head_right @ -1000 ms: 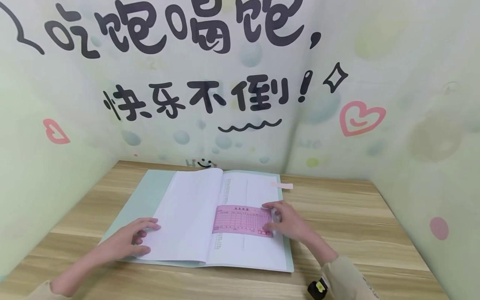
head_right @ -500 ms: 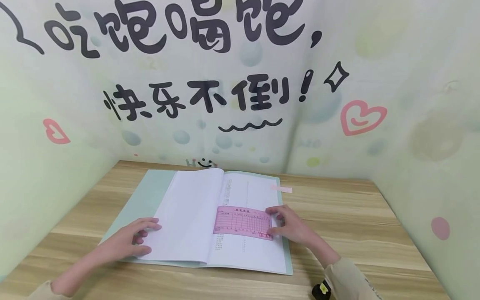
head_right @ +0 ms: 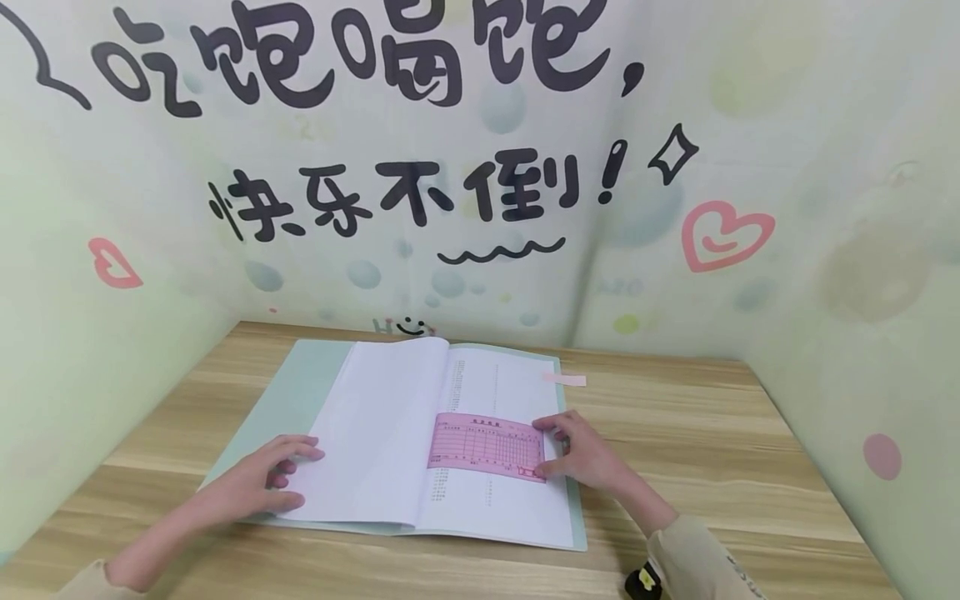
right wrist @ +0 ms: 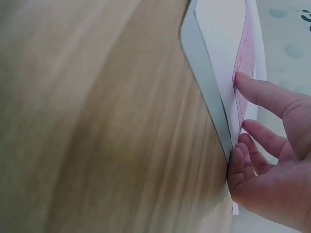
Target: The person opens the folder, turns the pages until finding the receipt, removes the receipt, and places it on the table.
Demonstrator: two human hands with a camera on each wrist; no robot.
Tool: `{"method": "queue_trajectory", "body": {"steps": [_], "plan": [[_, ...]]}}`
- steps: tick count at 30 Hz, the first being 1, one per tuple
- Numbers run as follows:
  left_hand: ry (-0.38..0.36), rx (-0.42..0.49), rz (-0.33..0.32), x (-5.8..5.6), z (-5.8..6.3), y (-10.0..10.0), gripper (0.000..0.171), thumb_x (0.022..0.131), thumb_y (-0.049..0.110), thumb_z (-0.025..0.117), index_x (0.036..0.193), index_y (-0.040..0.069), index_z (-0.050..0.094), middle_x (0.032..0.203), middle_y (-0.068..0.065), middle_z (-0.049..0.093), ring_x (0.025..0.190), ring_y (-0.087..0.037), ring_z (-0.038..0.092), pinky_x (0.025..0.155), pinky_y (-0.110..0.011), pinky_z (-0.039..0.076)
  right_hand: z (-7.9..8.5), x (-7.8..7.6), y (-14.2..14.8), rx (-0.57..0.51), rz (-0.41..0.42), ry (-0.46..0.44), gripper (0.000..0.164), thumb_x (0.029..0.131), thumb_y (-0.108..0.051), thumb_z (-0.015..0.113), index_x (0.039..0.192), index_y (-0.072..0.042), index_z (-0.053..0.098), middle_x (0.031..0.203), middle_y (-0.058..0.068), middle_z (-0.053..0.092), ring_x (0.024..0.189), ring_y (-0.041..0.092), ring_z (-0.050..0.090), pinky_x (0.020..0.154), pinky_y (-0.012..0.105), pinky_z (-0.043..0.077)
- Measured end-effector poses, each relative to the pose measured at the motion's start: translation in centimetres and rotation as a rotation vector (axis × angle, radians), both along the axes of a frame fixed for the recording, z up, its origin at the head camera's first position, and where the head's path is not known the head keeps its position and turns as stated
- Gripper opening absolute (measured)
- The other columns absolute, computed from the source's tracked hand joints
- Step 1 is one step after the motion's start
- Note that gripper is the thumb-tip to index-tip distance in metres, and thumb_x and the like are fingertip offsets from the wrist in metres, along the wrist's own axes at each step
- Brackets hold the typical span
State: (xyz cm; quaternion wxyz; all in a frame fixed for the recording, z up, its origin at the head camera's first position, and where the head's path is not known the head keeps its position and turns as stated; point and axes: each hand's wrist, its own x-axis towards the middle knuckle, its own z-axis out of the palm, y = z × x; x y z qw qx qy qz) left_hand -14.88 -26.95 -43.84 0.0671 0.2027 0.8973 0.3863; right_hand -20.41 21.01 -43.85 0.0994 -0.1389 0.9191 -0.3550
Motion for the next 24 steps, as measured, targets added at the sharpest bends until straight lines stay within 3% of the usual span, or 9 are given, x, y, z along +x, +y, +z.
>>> {"method": "queue_trajectory", "body": {"steps": [9,24], "plan": [[-0.025,0.008,0.011,-0.02,0.02,0.06,0.053,0.079,0.018,0.08,0.127,0.005,0.061,0.143,-0.02,0.048,0.098,-0.008,0.05,0.082,-0.018,0.052,-0.01,0.1,-0.23,0.03,-0.007,0.044,0.054,0.075,-0.024,0.086,0.125,-0.015,0.065,0.119,0.006,0.056,0.11,0.024,0.053,0.084,0.033,0.047],[-0.023,0.022,0.011,-0.07,-0.26,-0.02,0.053,0.08,0.02,0.079,0.127,0.006,0.061,0.143,-0.02,0.048,0.099,-0.007,0.049,0.084,-0.018,0.052,0.18,0.32,-0.44,0.025,-0.025,0.023,0.056,0.075,-0.024,0.085,0.126,-0.016,0.063,0.119,0.007,0.055,0.109,0.024,0.051,0.083,0.033,0.047]]}}
